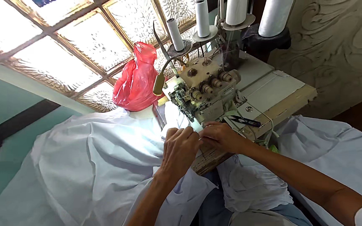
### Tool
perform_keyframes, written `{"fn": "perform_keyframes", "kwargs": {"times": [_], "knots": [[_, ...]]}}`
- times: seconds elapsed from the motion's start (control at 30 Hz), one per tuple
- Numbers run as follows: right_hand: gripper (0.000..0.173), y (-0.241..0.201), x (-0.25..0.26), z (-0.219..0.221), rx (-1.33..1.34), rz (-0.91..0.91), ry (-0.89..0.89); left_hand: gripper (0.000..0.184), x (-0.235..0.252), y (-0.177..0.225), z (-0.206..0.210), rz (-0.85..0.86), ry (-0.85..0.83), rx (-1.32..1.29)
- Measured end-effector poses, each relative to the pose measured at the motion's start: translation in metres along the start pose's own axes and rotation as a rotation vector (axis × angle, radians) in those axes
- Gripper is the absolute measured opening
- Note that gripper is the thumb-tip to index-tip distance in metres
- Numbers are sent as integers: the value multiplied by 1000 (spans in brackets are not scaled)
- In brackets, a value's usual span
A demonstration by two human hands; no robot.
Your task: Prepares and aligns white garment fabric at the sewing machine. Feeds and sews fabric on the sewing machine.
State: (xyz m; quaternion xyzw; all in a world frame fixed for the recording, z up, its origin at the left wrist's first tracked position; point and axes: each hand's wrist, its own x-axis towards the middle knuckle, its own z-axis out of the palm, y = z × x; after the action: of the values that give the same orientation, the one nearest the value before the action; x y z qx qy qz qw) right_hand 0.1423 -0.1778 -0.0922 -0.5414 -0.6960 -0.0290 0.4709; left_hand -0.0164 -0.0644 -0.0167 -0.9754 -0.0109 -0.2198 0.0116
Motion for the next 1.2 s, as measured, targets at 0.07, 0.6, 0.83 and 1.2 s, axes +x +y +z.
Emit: {"fn": "perform_keyframes", "kwargs": {"times": [0.07, 0.6, 0.83, 1.2], "knots": [[12, 1, 0, 4, -19, 5, 31, 20, -3, -1, 7, -43, 24, -6], [15, -15, -24, 20, -685, 98, 220, 23, 4, -30, 45, -412, -3, 46], [41, -1, -53, -35, -679, 962, -322, 21, -19, -4, 35, -481, 7, 172], [34, -22, -17, -49, -477, 922, -275, 23, -32, 9, 26, -490, 41, 174]]}}
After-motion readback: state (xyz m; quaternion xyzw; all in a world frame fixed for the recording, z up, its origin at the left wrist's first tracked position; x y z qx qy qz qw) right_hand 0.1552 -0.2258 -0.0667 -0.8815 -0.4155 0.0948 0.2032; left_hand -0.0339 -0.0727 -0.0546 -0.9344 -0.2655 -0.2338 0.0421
